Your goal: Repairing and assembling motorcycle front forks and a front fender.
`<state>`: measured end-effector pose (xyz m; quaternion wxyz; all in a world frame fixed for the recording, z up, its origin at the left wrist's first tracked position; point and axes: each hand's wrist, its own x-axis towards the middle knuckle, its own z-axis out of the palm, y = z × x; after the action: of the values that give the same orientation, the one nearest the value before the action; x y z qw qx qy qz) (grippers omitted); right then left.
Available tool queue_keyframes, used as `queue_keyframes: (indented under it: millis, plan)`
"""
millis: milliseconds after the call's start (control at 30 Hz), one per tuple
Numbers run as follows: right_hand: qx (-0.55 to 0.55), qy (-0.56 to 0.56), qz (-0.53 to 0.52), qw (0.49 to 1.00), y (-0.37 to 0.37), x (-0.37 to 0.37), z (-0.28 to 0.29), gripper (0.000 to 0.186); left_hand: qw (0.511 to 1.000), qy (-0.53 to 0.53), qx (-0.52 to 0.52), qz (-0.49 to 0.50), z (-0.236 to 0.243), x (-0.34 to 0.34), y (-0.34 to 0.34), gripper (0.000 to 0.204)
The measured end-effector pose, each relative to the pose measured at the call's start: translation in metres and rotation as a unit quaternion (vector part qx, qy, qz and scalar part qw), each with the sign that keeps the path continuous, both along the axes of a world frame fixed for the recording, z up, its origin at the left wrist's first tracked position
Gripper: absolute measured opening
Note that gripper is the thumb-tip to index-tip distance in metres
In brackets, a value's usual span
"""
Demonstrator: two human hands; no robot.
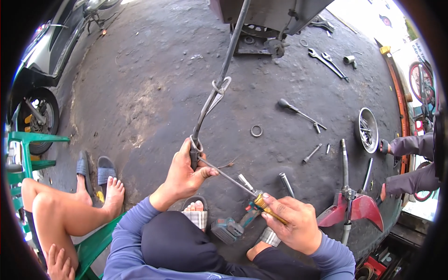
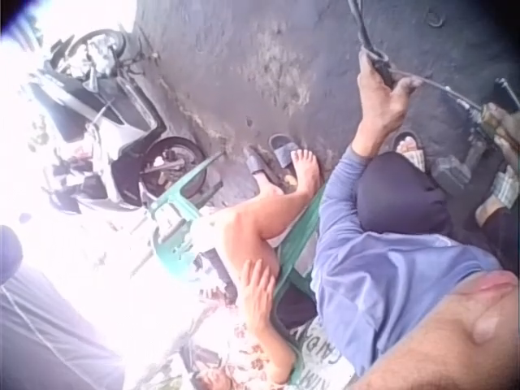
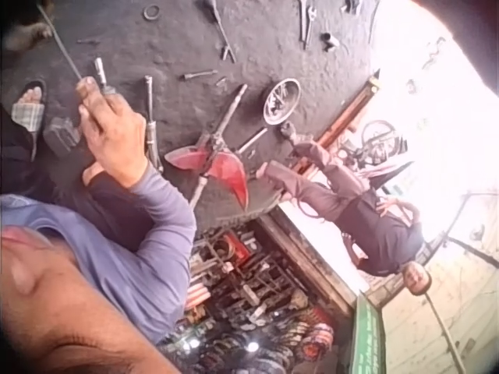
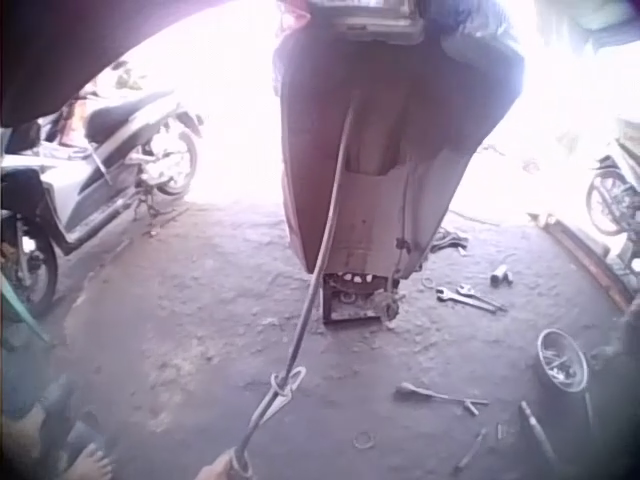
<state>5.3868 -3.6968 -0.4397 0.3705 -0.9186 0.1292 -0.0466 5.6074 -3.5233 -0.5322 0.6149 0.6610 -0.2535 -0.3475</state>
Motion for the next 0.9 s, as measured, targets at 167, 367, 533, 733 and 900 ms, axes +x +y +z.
queue_keyframes:
  millis: [167,367,533,733,900]
  plan:
    - [0.016,-0.022,0.048,0.998,-0.006,0.004,0.001,0.048,0.997,0.063,-0.036,0.023,0.006,0.013,-0.003,0.039]
    - [0.005,0.025,0.100,0.995,-0.024,0.014,0.026,0.044,0.995,0.063,-0.071,0.004,-0.014,0.012,-0.003,0.040]
    - [0.044,0.074,0.094,0.992,-0.026,0.014,0.039,0.044,0.995,0.058,-0.076,0.000,-0.018,0.009,-0.009,0.036]
    - [0.069,0.092,0.078,0.990,-0.040,0.021,0.049,0.039,0.997,-0.019,-0.068,-0.020,-0.043,0.019,0.004,0.053]
    - [0.078,0.100,0.066,0.990,-0.031,0.023,0.052,0.036,0.997,-0.018,-0.069,-0.030,-0.060,0.028,0.009,0.052]
